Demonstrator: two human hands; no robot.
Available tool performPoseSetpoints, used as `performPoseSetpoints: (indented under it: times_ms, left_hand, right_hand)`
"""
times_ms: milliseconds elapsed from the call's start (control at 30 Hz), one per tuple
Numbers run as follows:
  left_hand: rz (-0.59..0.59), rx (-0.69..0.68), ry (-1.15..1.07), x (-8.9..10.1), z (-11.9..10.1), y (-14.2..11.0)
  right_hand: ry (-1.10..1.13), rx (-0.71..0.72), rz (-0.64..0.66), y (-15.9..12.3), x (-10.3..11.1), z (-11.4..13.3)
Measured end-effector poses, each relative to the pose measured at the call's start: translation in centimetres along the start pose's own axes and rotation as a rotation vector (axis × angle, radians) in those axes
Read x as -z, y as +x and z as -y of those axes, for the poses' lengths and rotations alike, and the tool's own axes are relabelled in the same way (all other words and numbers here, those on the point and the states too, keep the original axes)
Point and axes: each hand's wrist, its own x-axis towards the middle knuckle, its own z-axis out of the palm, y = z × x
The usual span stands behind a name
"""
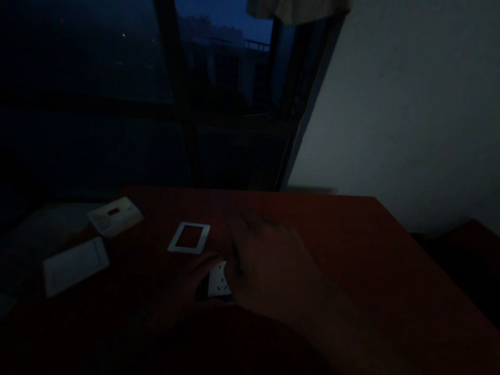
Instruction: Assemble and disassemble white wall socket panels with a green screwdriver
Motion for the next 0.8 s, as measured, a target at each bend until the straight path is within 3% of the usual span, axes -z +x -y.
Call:
performPoseSetpoints:
  times_ms: [200, 367, 567, 733, 800]
  left_hand:
    - [0.002, -0.016, -0.002, 0.05, 0.01, -0.11]
    - [-0.004, 0.01, 0.007, 0.21, -0.32, -0.15]
    - [0.002, 0.007, 0.019, 0.32, -0.49, -0.1]
    - [-0.003, 0.016, 0.011, 0.29, -0.48, -0.09]
    - [0.001, 0.014, 0.012, 0.31, -0.43, -0.06]
  right_hand:
    - [-0.163, -0.137, -0.021, -0.01, -0.18, -0.22]
    - [0.031, -0.041, 0.019, -0.24, 0.05, -0.38]
    - [-0.139, -0.153, 0.008, 0.09, -0.12, -0.52]
    - [0.031, -0.025, 0.038, 0.04, 0.08, -0.62]
    - [-0.004, -0.033, 0.037, 0.13, -0.03, -0.64]
